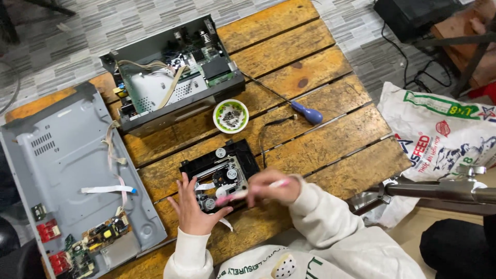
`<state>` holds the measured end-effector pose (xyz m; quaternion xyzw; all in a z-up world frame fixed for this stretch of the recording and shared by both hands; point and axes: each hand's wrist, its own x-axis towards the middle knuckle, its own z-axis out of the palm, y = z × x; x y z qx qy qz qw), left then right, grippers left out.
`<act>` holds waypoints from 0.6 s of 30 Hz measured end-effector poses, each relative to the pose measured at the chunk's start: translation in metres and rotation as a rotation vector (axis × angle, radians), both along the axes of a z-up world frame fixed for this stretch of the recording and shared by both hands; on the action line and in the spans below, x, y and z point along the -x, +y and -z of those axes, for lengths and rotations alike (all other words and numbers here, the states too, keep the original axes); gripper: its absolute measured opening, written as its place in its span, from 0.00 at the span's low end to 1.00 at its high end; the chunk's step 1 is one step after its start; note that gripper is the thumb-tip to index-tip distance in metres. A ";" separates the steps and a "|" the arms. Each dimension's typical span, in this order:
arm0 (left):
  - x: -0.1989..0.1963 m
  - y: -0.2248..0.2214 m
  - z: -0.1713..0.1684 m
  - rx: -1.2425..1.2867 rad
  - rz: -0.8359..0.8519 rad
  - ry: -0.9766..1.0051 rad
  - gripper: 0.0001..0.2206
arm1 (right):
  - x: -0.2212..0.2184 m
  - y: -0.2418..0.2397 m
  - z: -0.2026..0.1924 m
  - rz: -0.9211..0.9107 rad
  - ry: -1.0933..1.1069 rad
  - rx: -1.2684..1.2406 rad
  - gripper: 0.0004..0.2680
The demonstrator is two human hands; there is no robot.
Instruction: Cleaning a DVD drive mechanism using an air blower and a toothbrush
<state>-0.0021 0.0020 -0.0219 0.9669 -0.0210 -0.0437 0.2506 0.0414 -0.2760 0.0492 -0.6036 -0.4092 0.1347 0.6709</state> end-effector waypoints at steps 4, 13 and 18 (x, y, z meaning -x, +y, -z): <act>0.000 0.000 0.000 -0.017 0.006 0.017 0.61 | 0.003 -0.022 -0.032 0.270 0.187 0.069 0.14; 0.001 0.002 0.008 0.024 0.012 -0.054 0.62 | 0.001 -0.013 -0.017 0.211 0.137 0.003 0.06; 0.002 0.000 0.007 0.022 0.024 -0.078 0.61 | 0.004 0.002 -0.009 0.334 0.333 -0.227 0.09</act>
